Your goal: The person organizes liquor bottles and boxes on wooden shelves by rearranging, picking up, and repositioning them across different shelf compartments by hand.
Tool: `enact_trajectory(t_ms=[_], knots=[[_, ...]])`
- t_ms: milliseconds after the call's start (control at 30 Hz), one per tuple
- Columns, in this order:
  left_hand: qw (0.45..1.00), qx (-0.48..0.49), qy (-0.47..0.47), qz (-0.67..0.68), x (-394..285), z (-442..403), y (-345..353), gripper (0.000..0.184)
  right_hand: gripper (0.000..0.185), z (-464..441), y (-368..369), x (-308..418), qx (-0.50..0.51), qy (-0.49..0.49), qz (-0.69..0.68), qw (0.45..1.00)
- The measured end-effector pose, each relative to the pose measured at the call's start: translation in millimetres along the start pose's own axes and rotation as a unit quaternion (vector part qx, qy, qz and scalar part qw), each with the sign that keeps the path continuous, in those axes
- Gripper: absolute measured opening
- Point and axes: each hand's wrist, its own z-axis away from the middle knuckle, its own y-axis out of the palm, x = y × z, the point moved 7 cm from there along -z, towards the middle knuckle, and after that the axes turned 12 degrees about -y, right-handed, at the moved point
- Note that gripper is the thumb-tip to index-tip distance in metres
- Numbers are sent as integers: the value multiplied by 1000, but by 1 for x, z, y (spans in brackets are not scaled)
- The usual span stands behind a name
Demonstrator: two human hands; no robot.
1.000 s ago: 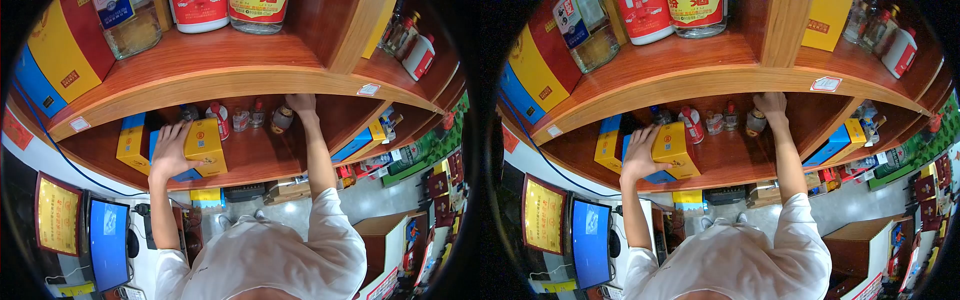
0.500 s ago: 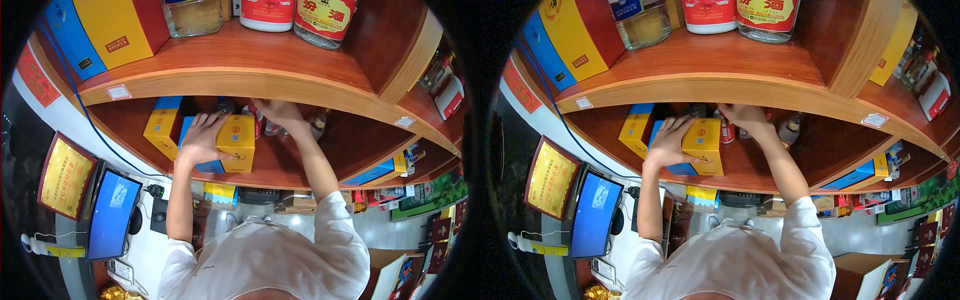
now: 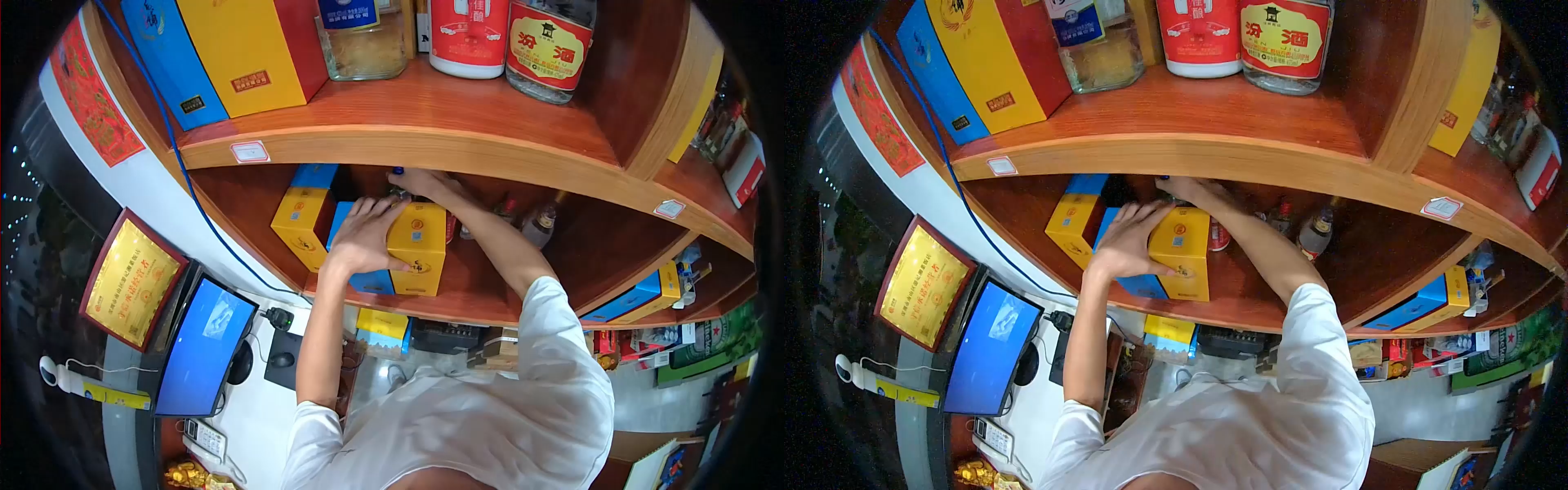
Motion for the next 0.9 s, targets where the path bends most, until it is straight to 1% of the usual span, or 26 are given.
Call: enact_trajectory(t_ms=[67,100,233,433,467,500,567,600,633,667,700,733,767,800,900], knots=[[1000,19,-4,8,0,-2,0,118,45,5,-13,-2,-2,-13,-35,999],[1000,12,-6,-1,0,-3,-1,118,44,10,-25,-4,-16,-18,-46,999],[1000,-7,3,-10,0,-2,0,120,42,35,-77,-13,-117,-20,-51,992],[1000,16,0,-12,0,-1,2,120,39,93,-147,-16,-257,-25,53,965],[1000,-8,6,-9,-1,-1,1,117,38,106,-157,-15,-272,-24,78,959],[1000,-10,8,-12,-1,0,1,117,37,117,-166,-14,-286,-27,100,953],[1000,-10,13,-16,-3,1,0,117,36,143,-182,-9,-290,-14,162,943],[999,-24,24,-18,-4,2,0,117,36,154,-188,-8,-283,-2,190,940],[1000,-15,20,-13,-5,2,-1,117,35,165,-193,-6,-272,14,217,937],[1000,-8,16,-8,-7,2,-5,118,36,174,-199,-7,-251,53,218,942],[1000,0,12,-3,-7,1,-4,118,35,187,-202,-7,-294,56,112,948],[1000,-17,21,-4,-7,1,-4,119,35,200,-200,-6,-336,58,5,940],[1000,-14,17,-2,-7,0,-3,119,35,209,-200,-9,-375,56,-102,920],[1000,-11,12,1,-8,0,-4,118,36,214,-201,-14,-368,52,-73,926],[1000,-14,8,4,-5,-2,-1,118,34,235,-199,-17,-275,124,78,950]])
